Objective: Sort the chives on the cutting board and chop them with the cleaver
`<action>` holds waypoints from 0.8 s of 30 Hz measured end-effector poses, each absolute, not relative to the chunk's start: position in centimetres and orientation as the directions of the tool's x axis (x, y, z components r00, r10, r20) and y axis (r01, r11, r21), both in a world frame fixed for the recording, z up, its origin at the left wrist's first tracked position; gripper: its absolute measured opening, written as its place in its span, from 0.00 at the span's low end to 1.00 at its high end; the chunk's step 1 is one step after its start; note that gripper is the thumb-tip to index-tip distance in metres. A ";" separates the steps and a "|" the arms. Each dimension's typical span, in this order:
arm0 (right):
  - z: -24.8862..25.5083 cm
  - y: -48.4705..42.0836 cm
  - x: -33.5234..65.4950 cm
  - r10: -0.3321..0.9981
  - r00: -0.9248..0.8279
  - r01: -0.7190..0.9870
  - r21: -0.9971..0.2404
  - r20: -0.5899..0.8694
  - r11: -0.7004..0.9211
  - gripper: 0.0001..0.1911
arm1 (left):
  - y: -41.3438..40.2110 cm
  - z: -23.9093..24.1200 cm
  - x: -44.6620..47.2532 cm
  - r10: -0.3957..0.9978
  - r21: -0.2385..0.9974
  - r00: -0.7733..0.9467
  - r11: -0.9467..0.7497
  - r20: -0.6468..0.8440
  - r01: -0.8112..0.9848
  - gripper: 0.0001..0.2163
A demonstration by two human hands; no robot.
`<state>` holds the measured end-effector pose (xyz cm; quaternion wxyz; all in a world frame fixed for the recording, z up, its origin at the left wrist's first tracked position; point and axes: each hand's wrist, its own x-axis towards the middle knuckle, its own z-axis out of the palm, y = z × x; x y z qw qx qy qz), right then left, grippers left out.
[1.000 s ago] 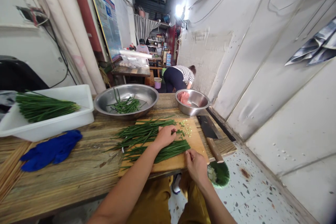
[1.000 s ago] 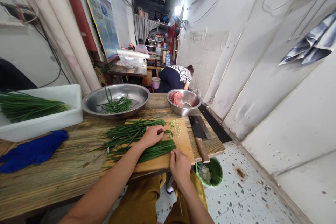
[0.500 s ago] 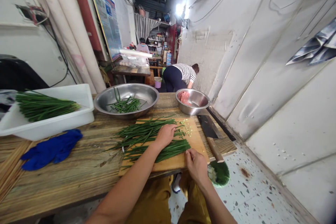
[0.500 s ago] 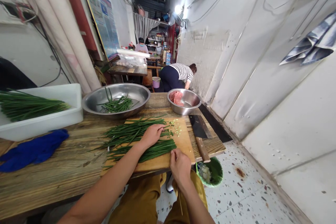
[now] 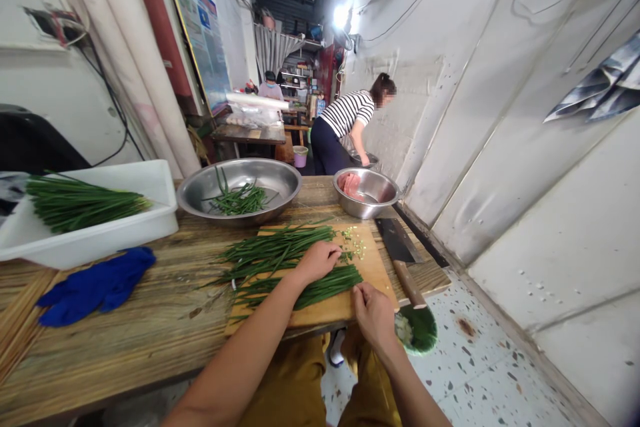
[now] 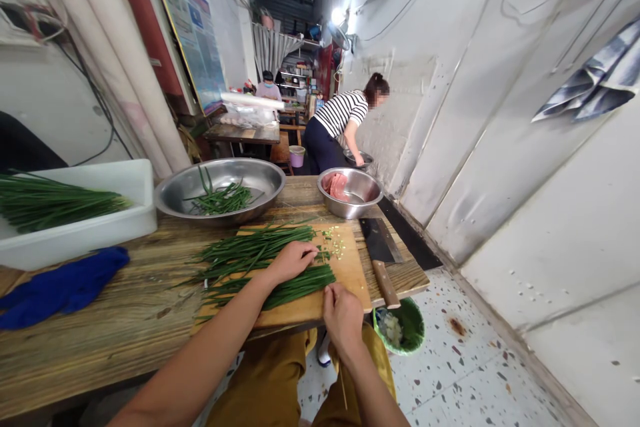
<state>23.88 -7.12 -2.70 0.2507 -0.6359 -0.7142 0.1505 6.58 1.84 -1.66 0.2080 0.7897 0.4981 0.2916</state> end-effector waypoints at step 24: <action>-2.7 -7.1 23.8 0.987 -0.079 0.855 -0.500 0.140 0.139 0.17 | 1.9 -1.7 6.5 0.907 0.643 0.330 -0.420 0.263 0.641 0.11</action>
